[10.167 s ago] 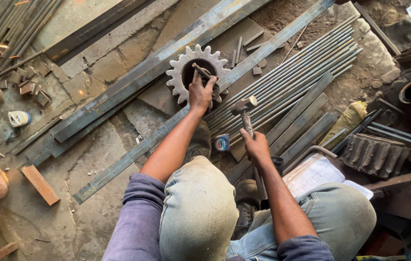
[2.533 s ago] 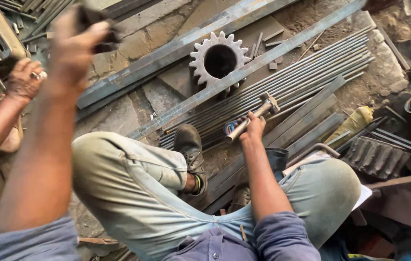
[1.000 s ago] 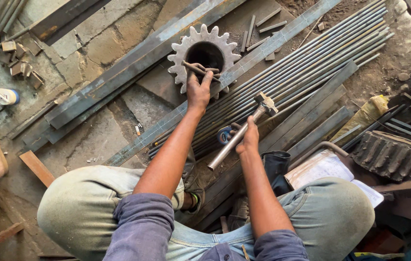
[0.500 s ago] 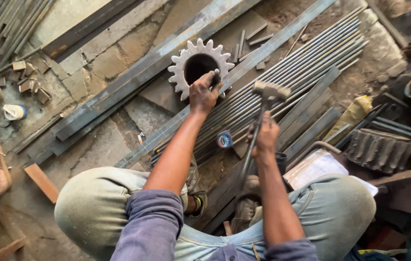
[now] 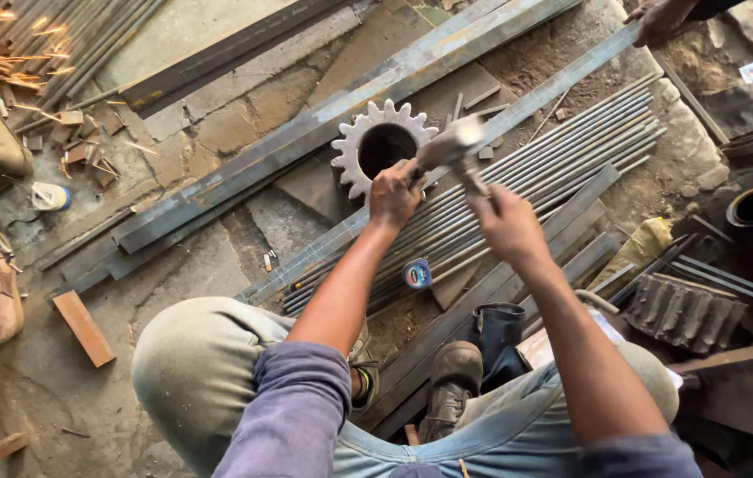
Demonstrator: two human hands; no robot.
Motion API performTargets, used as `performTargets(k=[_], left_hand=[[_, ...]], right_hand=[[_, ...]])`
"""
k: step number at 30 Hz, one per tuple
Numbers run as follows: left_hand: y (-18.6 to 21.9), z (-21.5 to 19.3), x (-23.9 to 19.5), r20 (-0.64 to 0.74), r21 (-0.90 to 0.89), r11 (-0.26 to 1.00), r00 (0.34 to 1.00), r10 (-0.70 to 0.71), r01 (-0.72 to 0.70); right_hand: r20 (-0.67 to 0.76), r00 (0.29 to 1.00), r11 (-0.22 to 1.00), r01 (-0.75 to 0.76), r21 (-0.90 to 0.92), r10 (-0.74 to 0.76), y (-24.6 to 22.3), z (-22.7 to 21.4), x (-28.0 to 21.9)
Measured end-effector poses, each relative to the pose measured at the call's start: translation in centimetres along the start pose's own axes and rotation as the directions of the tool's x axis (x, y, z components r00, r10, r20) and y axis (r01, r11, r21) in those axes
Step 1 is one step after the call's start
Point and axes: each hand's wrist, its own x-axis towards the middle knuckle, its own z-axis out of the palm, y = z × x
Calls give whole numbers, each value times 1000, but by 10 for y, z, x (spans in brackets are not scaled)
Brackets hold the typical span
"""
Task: The person sits on the floor and uses a hammer and a rod to strike the center of a metal gear. They measure the gear with a tape measure and handle several metal rods around the workspace.
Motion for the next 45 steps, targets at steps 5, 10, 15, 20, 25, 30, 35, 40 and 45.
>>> performTargets(k=[5,10,15,20,25,30,35,40,45], left_hand=[[-17,-7,-5,-97,-205,973,987,-125,103],[-53,-35,-9,-205,-335,878,883,-422,342],[-74,-38,-33,-228,-379,860,866,-444,341],[-79,-39,-52,-212,-388,818,822,-528,425],[-60,-49,-45,-470,-204,946,822,-321,253],[-27,-71,-11,-488,-638,709,553,-675,301],[23,-70,20,158,-925,168,747,-645,341],[27,-43,27,-81,-703,667,904,-421,247],[-20,-2,6,-57,-610,718,886,-461,334]], right_hand=[[-42,977,688,-115,717,207,42,4,-12],[55,961,247,-125,961,272,57,-2,-11],[168,940,254,-247,935,297,62,3,6],[176,953,266,-242,933,248,59,7,5],[-14,976,342,-62,938,216,64,11,7],[-112,972,266,54,962,209,70,4,9],[29,954,224,-100,969,297,60,-9,4],[5,959,203,-65,977,284,57,-12,1],[-35,965,106,8,994,258,72,-4,5]])
